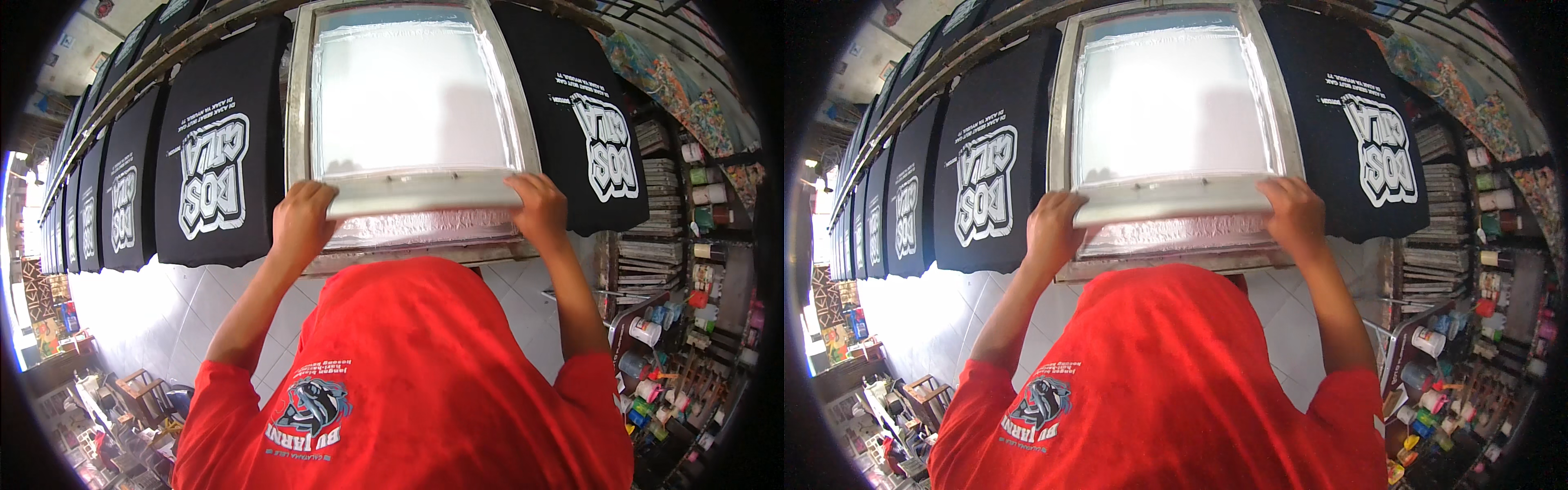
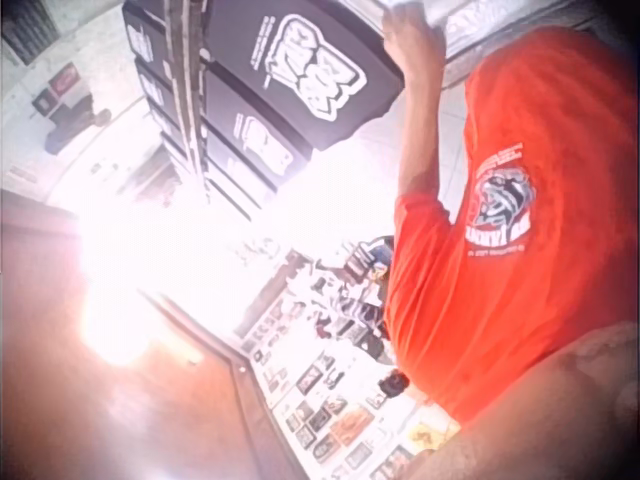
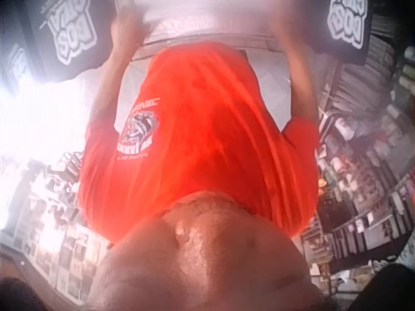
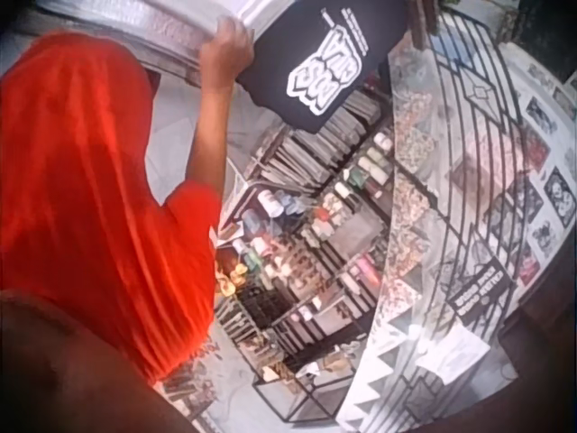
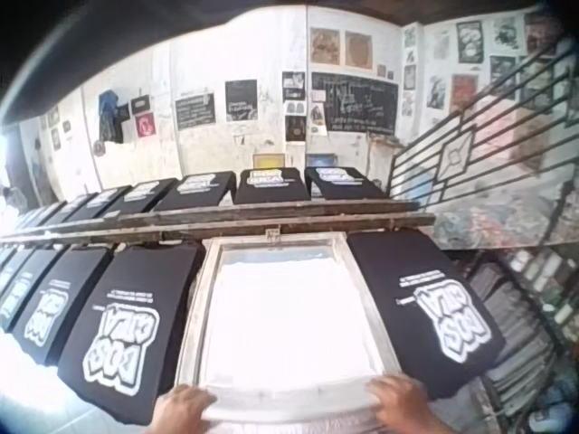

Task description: The person performs screen printing on black t-shirts by using a squeegee to spread white ink through a mesh screen onto multiple shirts arranged in a row.

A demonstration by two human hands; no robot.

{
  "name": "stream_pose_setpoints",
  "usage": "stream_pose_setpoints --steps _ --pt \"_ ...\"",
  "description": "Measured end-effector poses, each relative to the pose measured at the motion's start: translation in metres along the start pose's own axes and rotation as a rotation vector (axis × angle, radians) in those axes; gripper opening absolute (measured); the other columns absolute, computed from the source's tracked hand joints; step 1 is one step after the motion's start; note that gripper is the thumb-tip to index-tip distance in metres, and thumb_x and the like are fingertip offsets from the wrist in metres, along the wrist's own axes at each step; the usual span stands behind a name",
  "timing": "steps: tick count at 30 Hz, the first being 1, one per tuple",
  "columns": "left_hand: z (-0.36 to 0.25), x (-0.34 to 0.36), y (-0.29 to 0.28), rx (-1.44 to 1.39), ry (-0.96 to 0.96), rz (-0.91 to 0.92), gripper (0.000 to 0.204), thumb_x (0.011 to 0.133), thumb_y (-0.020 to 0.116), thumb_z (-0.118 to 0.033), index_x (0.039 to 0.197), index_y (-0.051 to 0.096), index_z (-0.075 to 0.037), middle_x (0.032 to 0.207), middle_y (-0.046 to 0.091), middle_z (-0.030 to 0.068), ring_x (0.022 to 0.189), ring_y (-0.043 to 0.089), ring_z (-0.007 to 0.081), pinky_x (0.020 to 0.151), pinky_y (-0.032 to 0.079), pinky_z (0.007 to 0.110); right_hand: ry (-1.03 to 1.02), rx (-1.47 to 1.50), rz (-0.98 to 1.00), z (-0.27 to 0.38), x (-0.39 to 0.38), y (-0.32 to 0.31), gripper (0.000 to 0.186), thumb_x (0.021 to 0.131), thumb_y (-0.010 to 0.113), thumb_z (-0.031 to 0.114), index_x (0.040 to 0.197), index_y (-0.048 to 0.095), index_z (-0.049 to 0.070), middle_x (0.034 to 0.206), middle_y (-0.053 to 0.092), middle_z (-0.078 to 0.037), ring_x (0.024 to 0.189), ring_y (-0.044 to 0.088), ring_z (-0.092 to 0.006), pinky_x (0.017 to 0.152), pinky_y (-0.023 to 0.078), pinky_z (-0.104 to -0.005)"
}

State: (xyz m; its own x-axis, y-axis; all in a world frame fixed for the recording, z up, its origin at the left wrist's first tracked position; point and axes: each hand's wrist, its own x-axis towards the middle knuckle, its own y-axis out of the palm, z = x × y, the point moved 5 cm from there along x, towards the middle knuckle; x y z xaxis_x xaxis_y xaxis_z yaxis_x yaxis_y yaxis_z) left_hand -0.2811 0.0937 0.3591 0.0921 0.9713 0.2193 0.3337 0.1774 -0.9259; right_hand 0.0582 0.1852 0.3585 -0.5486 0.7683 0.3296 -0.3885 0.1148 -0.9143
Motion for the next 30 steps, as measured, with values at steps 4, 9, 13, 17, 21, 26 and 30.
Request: stream_pose_setpoints --steps 4,9,13,17,21,26,30 --pt "-0.013 -0.05 -0.004 -0.093 0.009 0.114 0.043 0.057 0.074 -0.002 0.099 0.065 -0.008 0.096 0.063 0.0092 0.093 0.06 0.0311 0.076 0.052 0.042 0.036 -0.021 0.202 0.014 -0.052 -0.01 0.04 0.061 0.066 -0.001 0.1 0.068 0.01 0.101 0.067 -0.007 0.094 0.063 -0.0299 0.078 0.054 -0.0407" --pt "-0.027 -0.061 0.014 -0.054 0.02 0.077 0.026 0.069 0.068 -0.006 0.094 0.066 -0.004 0.093 0.066 0.008 0.092 0.063 0.0263 0.077 0.055 0.035 0.022 0.017 0.101 0.029 -0.067 0.007 0.039 0.065 0.066 0.0 0.103 0.068 0.005 0.102 0.066 -0.007 0.09 0.063 -0.0268 0.077 0.053 -0.0375" --pt "-0.012 -0.029 0.022 0.02 0.092 0.032 0.021 0.071 0.067 -0.005 0.092 0.067 -0.003 0.091 0.067 0.0073 0.086 0.065 0.0233 0.073 0.055 0.033 -0.002 0.035 0.07 0.013 -0.03 0.018 0.036 0.067 0.064 -0.002 0.103 0.068 0.002 0.1 0.066 -0.007 0.087 0.064 -0.0253 0.075 0.054 -0.0346" --pt "0.009 0.017 0.029 0.051 0.109 0.038 0.022 0.071 0.067 -0.006 0.093 0.067 -0.003 0.091 0.067 0.0076 0.084 0.065 0.0234 0.071 0.056 0.032 -0.017 0.022 0.106 -0.012 0.022 0.029 0.036 0.067 0.064 -0.003 0.101 0.069 0.002 0.099 0.066 -0.008 0.086 0.064 -0.0258 0.074 0.054 -0.0345" --pt "0.037 0.072 0.034 0.015 0.091 0.105 0.026 0.068 0.068 -0.008 0.093 0.067 0.0 0.091 0.067 0.011 0.082 0.065 0.0292 0.076 0.055 0.037 -0.041 0.024 0.117 -0.04 0.077 0.043 0.039 0.064 0.065 -0.003 0.103 0.069 0.003 0.1 0.065 -0.008 0.085 0.064 -0.0269 0.074 0.055 -0.0349" --pt "0.074 0.145 0.046 0.059 0.129 0.009 0.024 0.068 0.068 -0.005 0.092 0.066 -0.003 0.089 0.066 0.0098 0.081 0.064 0.0271 0.069 0.055 0.037 -0.039 -0.005 0.123 -0.076 0.141 0.069 0.053 0.059 0.068 -0.001 0.112 0.067 0.007 0.105 0.065 -0.007 0.09 0.062 -0.0283 0.077 0.055 -0.0372" --pt "0.111 0.207 0.059 0.17 0.107 -0.011 0.025 0.066 0.077 -0.01 0.088 0.066 -0.01 0.085 0.063 0.0052 0.081 0.062 0.0269 0.065 0.054 0.037 -0.04 -0.031 0.067 -0.111 0.201 0.094 0.051 0.058 0.068 -0.001 0.109 0.068 0.009 0.105 0.067 -0.005 0.093 0.062 -0.0287 0.078 0.054 -0.0384"
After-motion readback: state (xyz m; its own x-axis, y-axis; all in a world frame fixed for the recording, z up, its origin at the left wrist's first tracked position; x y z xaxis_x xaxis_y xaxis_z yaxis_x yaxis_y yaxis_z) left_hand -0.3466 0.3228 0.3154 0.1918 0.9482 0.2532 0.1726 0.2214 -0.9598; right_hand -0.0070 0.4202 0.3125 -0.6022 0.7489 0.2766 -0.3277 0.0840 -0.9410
